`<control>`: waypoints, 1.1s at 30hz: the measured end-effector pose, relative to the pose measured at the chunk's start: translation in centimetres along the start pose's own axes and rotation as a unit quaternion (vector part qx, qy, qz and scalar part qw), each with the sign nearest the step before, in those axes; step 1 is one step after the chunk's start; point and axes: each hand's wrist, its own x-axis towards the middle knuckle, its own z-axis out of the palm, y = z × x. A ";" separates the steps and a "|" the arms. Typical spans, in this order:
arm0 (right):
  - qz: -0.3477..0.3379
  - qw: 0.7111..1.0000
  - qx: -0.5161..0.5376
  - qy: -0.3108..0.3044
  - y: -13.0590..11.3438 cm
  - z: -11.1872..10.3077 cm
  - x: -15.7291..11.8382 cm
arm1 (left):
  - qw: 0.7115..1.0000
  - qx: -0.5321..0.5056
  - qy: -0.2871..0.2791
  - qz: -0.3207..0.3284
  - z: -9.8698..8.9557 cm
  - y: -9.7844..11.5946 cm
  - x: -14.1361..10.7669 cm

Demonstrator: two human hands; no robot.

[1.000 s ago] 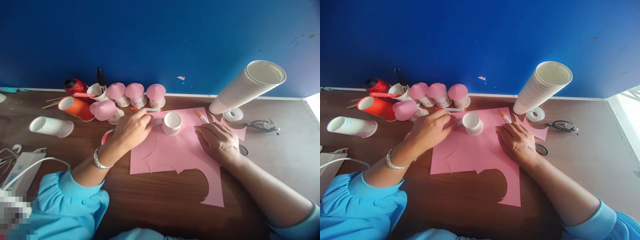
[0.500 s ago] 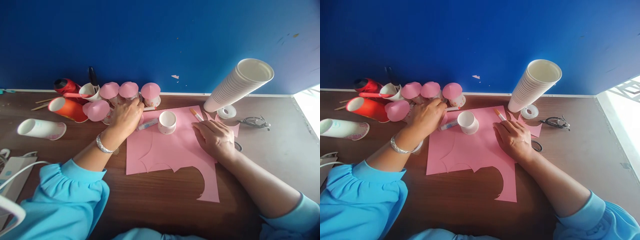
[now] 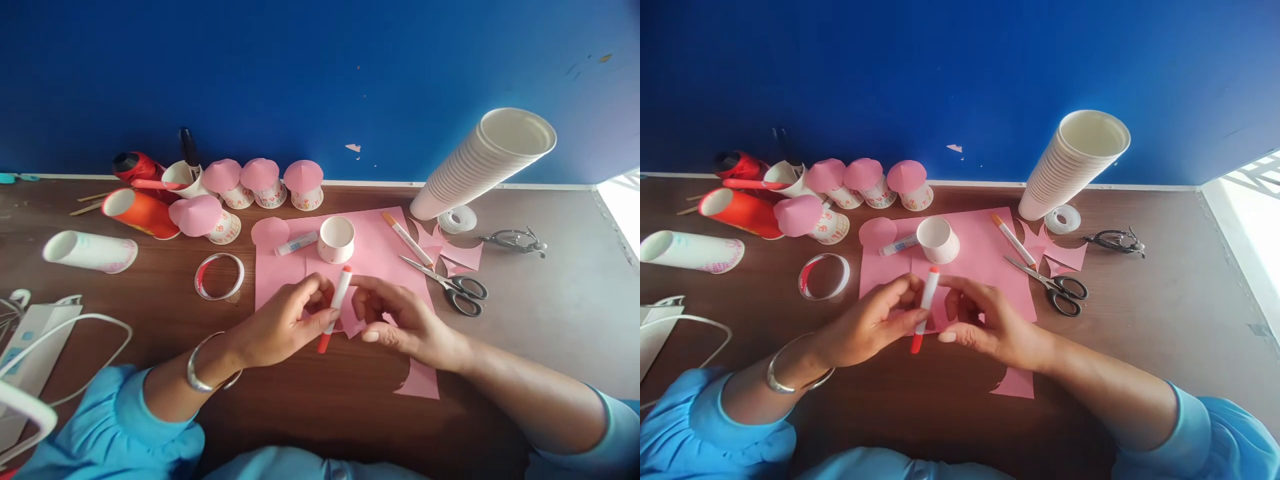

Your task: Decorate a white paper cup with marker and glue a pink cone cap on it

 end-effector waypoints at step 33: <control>-0.017 0.929 0.268 0.253 2.5 -3.3 2.0 | 0.820 0.477 0.188 0.255 0.3 -4.6 1.5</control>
